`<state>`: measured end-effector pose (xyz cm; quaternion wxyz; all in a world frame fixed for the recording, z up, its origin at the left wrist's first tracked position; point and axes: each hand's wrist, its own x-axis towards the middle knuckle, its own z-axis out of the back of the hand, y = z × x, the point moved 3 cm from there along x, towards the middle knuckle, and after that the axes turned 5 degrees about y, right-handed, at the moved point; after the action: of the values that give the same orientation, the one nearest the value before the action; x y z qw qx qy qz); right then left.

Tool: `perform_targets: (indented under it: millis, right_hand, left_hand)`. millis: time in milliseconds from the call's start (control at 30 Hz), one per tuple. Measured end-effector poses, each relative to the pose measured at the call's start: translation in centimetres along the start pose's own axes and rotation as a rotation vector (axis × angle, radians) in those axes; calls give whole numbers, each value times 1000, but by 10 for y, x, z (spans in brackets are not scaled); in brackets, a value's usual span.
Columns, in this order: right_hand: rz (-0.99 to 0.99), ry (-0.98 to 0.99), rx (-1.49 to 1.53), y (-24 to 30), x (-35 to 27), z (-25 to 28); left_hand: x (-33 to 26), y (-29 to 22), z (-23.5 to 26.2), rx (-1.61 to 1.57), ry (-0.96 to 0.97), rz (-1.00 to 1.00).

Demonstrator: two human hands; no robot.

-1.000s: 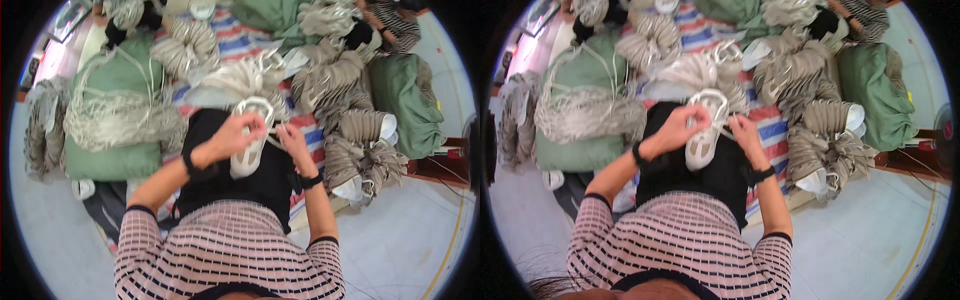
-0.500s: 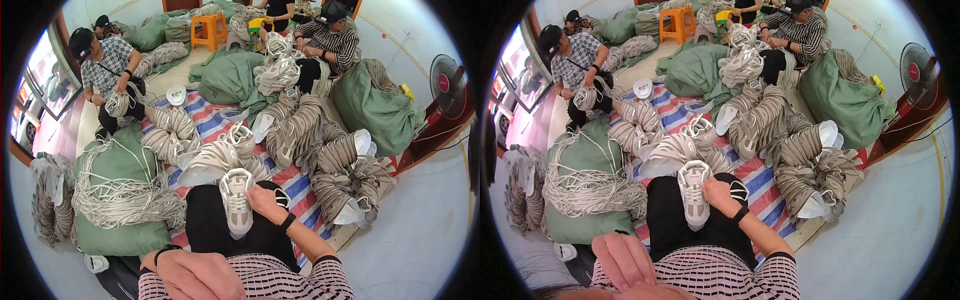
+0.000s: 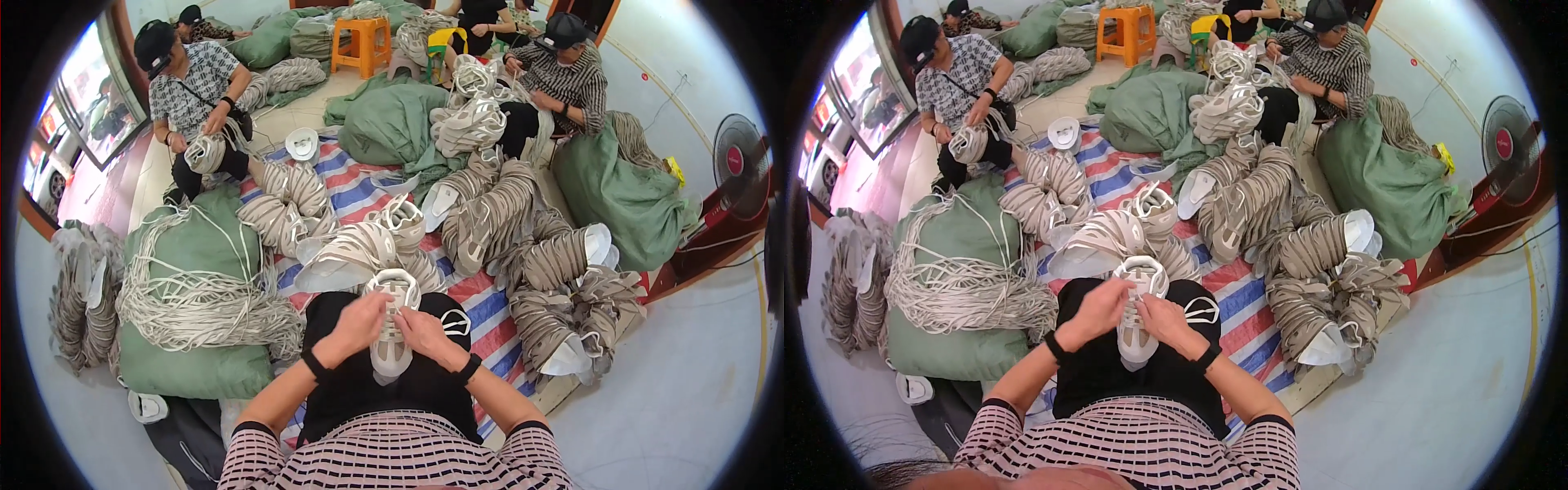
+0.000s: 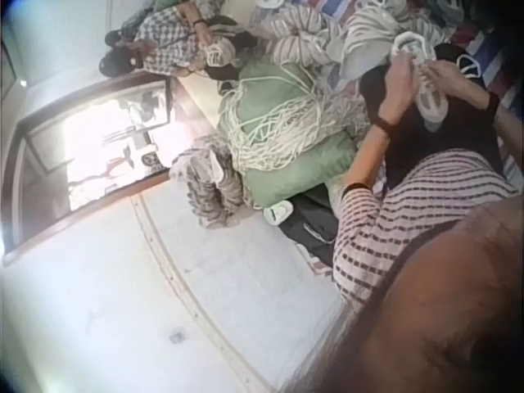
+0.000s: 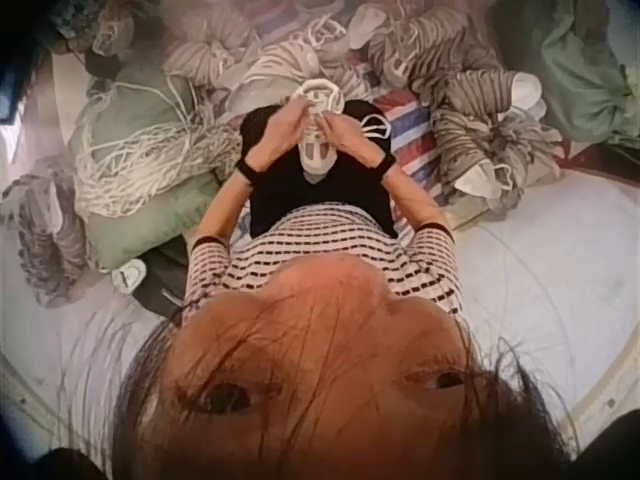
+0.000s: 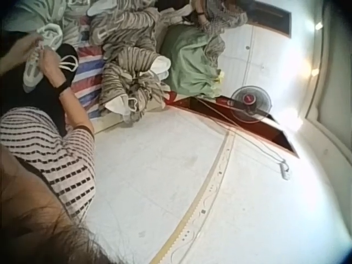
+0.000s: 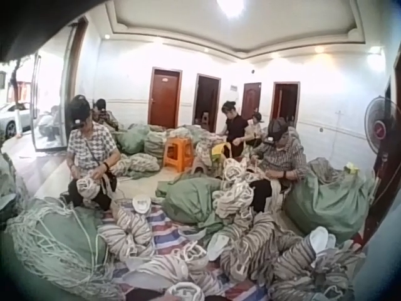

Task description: The recorder is lacing a white sneaker while sitting on the floor with several other people performing the same task in a manufacturing or assembly setting.

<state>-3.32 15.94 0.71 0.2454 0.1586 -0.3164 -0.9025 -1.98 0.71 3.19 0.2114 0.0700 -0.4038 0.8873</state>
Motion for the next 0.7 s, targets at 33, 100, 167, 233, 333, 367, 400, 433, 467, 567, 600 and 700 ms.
perform_targets:
  millis: [33,100,167,233,333,367,400,433,467,567,600,700]
  right_hand:
    - [3,4,-5,1,-1,0]
    - [29,-36,29,6,-9,2]
    - [13,2,-9,7,-11,4]
    - [105,-74,122,10,-11,15]
    - [-96,-88,503,-31,1,18]
    - [-193,-74,622,-37,6,24]
    - [-203,-66,625,-39,6,29]
    - [-211,-9,717,-39,7,30]
    - [-224,48,813,-36,8,31]
    - [-420,282,1075,-28,16,31]
    - [-413,278,1169,-15,18,36]
    - [-306,292,1097,-23,25,38]
  left_hand:
    - [-5,4,-15,-15,51,48]
    - [-12,12,-33,14,64,10]
    - [-11,11,-40,-12,55,-16]
    - [-13,14,-38,-5,109,17]
    - [-20,2,-28,7,99,-58]
    - [-25,0,-24,0,101,-52]
    - [-32,-3,-24,15,152,-98]
    - [-38,-5,-24,30,200,-138]
    - [-42,-6,-23,22,208,-122]
    - [-54,-16,-22,187,298,-300]
    - [-58,-12,-23,206,310,-341]
    - [-50,-30,-13,197,325,-344]
